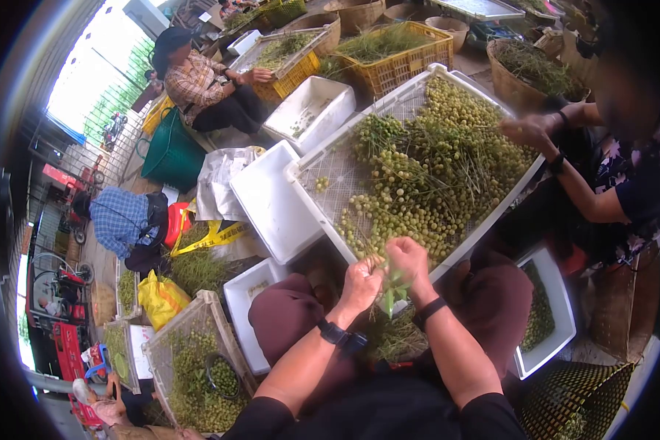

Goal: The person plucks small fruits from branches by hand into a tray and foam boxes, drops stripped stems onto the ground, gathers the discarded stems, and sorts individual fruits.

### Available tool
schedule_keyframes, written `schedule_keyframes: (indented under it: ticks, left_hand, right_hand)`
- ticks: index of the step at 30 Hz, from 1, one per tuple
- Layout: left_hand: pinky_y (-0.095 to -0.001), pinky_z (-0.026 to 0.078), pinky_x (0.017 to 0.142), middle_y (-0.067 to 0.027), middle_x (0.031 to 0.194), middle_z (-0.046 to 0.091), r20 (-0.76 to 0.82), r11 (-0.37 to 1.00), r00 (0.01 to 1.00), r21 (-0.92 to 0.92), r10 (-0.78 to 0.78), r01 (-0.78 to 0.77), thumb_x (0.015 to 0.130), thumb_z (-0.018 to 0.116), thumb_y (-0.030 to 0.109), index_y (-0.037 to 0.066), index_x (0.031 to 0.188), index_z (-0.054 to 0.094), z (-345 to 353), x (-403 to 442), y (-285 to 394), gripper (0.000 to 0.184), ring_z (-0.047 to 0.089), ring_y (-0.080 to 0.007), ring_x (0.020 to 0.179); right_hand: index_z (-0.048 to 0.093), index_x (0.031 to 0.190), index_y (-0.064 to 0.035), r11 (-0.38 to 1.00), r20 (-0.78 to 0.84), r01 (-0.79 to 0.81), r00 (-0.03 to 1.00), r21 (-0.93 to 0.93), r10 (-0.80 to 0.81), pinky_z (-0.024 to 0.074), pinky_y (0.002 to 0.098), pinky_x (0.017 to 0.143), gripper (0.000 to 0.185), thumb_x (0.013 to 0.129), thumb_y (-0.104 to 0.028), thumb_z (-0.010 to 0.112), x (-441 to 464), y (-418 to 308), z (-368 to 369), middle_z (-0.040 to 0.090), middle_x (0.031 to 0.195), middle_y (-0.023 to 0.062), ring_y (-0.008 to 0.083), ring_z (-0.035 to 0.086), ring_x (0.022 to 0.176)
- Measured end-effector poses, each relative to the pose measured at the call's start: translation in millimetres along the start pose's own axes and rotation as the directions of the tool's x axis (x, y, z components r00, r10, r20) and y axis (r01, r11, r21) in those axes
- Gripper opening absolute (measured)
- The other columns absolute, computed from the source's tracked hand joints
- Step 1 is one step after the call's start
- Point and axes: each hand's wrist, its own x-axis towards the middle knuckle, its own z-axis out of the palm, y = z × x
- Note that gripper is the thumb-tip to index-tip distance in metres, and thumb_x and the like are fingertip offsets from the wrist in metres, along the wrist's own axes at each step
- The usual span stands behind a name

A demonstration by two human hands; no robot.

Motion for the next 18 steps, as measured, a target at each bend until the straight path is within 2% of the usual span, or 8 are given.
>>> schedule_keyframes:
  ticks: [4,5,7,8,10,12,13,18]
  left_hand:
    - [-0.0238,0.045,0.053,0.0031,0.071,0.062,0.006,0.986,0.994,-0.133,-0.105,0.105,0.096,0.062,0.008,0.002,0.091,0.067,-0.3,-0.5,1.9,0.009,0.056,-0.0043,0.061]
    - [-0.0237,0.045,0.053,0.0027,0.071,0.062,0.001,0.973,0.993,-0.203,-0.115,0.113,0.096,0.062,0.008,0.003,0.091,0.067,-4.6,0.0,1.5,0.009,0.057,-0.0046,0.06]
    - [-0.0233,0.046,0.052,0.0019,0.071,0.063,-0.005,0.932,0.991,-0.34,-0.137,0.127,0.096,0.062,0.009,0.004,0.09,0.066,-15.1,2.8,-0.8,0.01,0.058,-0.0052,0.06]
    - [-0.0217,0.048,0.051,0.0024,0.074,0.063,-0.013,0.836,0.993,-0.541,-0.121,0.095,0.097,0.063,0.01,0.005,0.089,0.065,-17.2,7.2,-1.1,0.01,0.056,-0.0061,0.056]
    - [-0.0208,0.05,0.052,0.0008,0.078,0.066,0.071,0.688,0.985,-0.707,-0.159,0.162,0.097,0.067,0.015,0.005,0.09,0.065,-26.9,7.2,4.4,0.012,0.057,-0.0067,0.055]
    - [-0.0226,0.054,0.059,-0.0024,0.084,0.068,0.143,0.676,0.981,-0.711,-0.131,0.194,0.096,0.069,0.017,0.003,0.096,0.066,-36.4,6.4,-0.3,0.015,0.064,-0.0094,0.068]
    - [-0.0235,0.056,0.062,-0.0039,0.087,0.069,0.179,0.671,0.977,-0.711,-0.117,0.211,0.095,0.07,0.018,0.001,0.099,0.067,-39.0,6.0,0.5,0.017,0.067,-0.0108,0.074]
    - [-0.0225,0.054,0.054,-0.0032,0.084,0.069,0.266,0.674,0.948,-0.669,-0.176,0.313,0.095,0.071,0.02,-0.002,0.106,0.068,-40.7,1.9,2.3,0.025,0.064,-0.0084,0.063]
  right_hand:
    - [0.07,0.097,-0.0018,0.983,0.009,-0.136,0.991,0.126,0.136,0.0449,0.0221,0.058,0.012,0.092,-0.013,0.069,7.0,8.1,-2.6,0.065,0.081,-0.0016,0.0075,0.057,0.064]
    - [0.07,0.099,-0.0033,0.984,-0.024,-0.075,0.996,0.161,0.08,0.0459,0.0242,0.055,0.011,0.093,-0.012,0.067,12.9,11.0,-3.7,0.065,0.078,-0.0005,0.0081,0.056,0.06]
    - [0.067,0.102,-0.0067,0.879,0.161,-0.222,0.972,0.422,0.168,0.042,0.0256,0.051,0.009,0.095,-0.012,0.066,16.8,8.6,-26.6,0.06,0.075,-0.0023,0.0087,0.051,0.059]
    - [0.065,0.103,-0.0071,0.809,0.293,-0.312,0.939,0.499,0.181,0.0405,0.0258,0.05,0.01,0.095,-0.013,0.066,19.8,6.5,-35.4,0.058,0.075,-0.0026,0.0089,0.05,0.059]
    - [0.064,0.105,-0.0086,0.838,0.279,-0.338,0.931,0.429,0.234,0.0362,0.0248,0.048,0.017,0.099,-0.024,0.062,8.4,-5.1,-31.6,0.056,0.074,-0.0027,0.0089,0.048,0.058]
    - [0.064,0.106,-0.0094,0.837,0.287,-0.393,0.911,0.382,0.297,0.0347,0.0246,0.046,0.023,0.101,-0.031,0.06,-5.6,-26.9,-16.7,0.054,0.072,-0.003,0.0089,0.047,0.055]
    - [0.064,0.108,-0.0093,0.865,0.359,-0.362,0.904,0.348,0.233,0.0347,0.0243,0.047,0.031,0.102,-0.039,0.057,-6.7,-23.9,-16.6,0.055,0.074,-0.0028,0.0093,0.047,0.056]
    - [0.064,0.114,-0.0056,0.947,0.474,-0.28,0.863,0.156,0.177,0.0404,0.0225,0.054,0.038,0.1,-0.041,0.061,-18.0,-14.5,-15.5,0.061,0.082,-0.0007,0.0089,0.053,0.064]
